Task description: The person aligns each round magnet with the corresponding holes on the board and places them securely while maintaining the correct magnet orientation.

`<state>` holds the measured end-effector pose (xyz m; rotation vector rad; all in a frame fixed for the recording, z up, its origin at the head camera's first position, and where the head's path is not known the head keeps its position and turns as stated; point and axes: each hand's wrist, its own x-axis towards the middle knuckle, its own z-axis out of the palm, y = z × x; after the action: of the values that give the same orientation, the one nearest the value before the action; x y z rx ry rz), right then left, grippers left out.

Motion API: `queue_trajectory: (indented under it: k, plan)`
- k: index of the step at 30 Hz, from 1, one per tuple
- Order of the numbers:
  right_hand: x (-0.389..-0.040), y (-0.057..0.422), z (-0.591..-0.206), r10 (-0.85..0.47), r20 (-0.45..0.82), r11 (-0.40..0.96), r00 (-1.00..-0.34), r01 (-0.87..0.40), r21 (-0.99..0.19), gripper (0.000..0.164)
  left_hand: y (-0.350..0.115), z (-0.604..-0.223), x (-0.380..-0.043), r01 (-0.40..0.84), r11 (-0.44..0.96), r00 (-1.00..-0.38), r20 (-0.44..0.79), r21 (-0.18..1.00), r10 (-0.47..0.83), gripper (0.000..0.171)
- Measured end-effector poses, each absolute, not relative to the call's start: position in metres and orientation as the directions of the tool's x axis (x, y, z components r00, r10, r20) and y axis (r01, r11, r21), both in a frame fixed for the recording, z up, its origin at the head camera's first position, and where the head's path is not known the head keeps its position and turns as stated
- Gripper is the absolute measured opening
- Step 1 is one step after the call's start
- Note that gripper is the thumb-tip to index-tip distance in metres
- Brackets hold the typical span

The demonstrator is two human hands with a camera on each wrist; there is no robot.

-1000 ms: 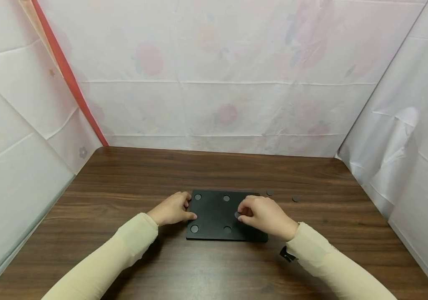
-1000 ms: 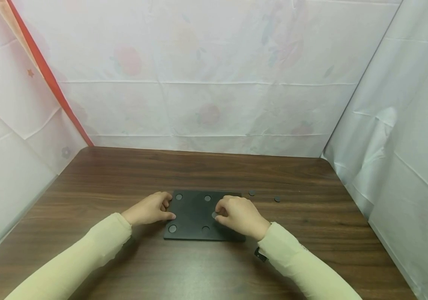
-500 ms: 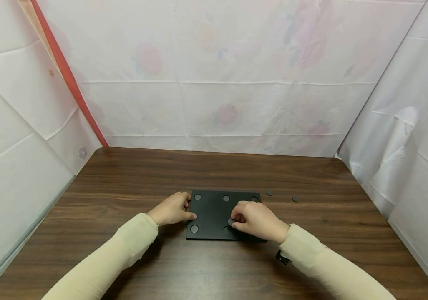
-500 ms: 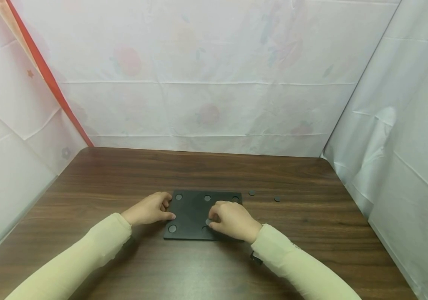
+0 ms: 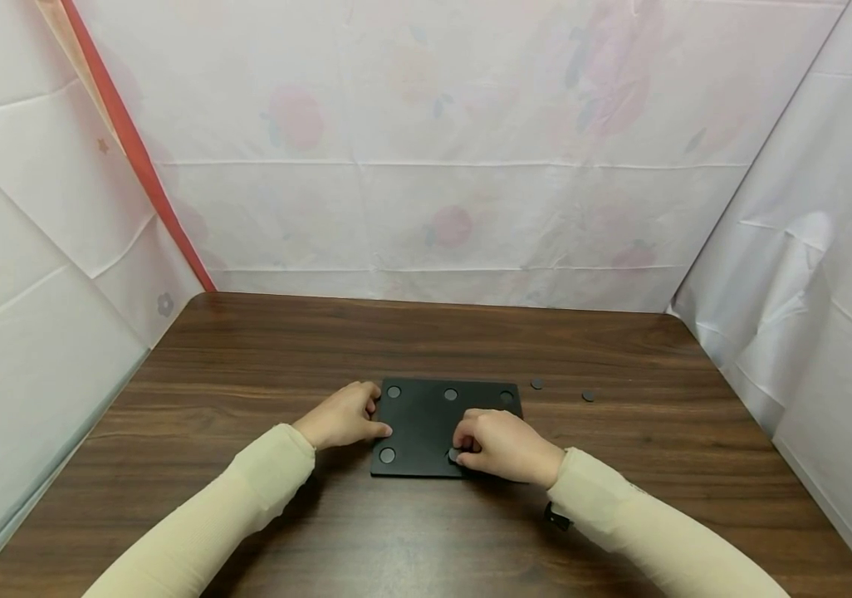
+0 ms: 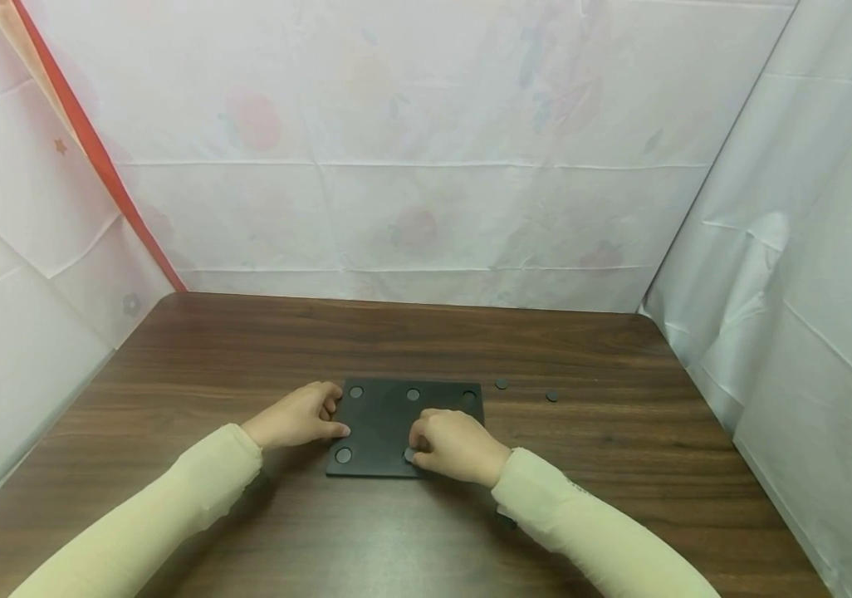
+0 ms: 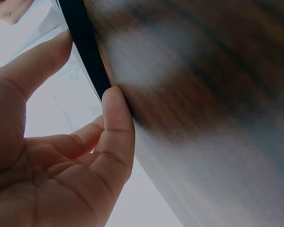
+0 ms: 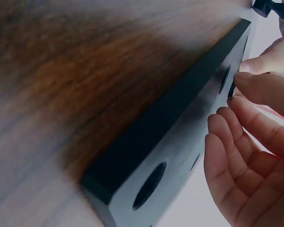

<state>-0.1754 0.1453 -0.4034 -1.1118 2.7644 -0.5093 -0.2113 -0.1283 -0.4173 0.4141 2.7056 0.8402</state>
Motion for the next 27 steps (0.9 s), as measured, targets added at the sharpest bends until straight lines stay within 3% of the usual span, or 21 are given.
queue_trajectory:
  k: [27]
  plan:
    - [-0.1759,0.1419,-0.4116,-0.704,0.047,0.659,-0.709,-0.677,-0.328,0.011,-0.1284,-0.4183,-0.2115,0.214,0.790,-0.921,-0.151,0.574,0.359,0.060]
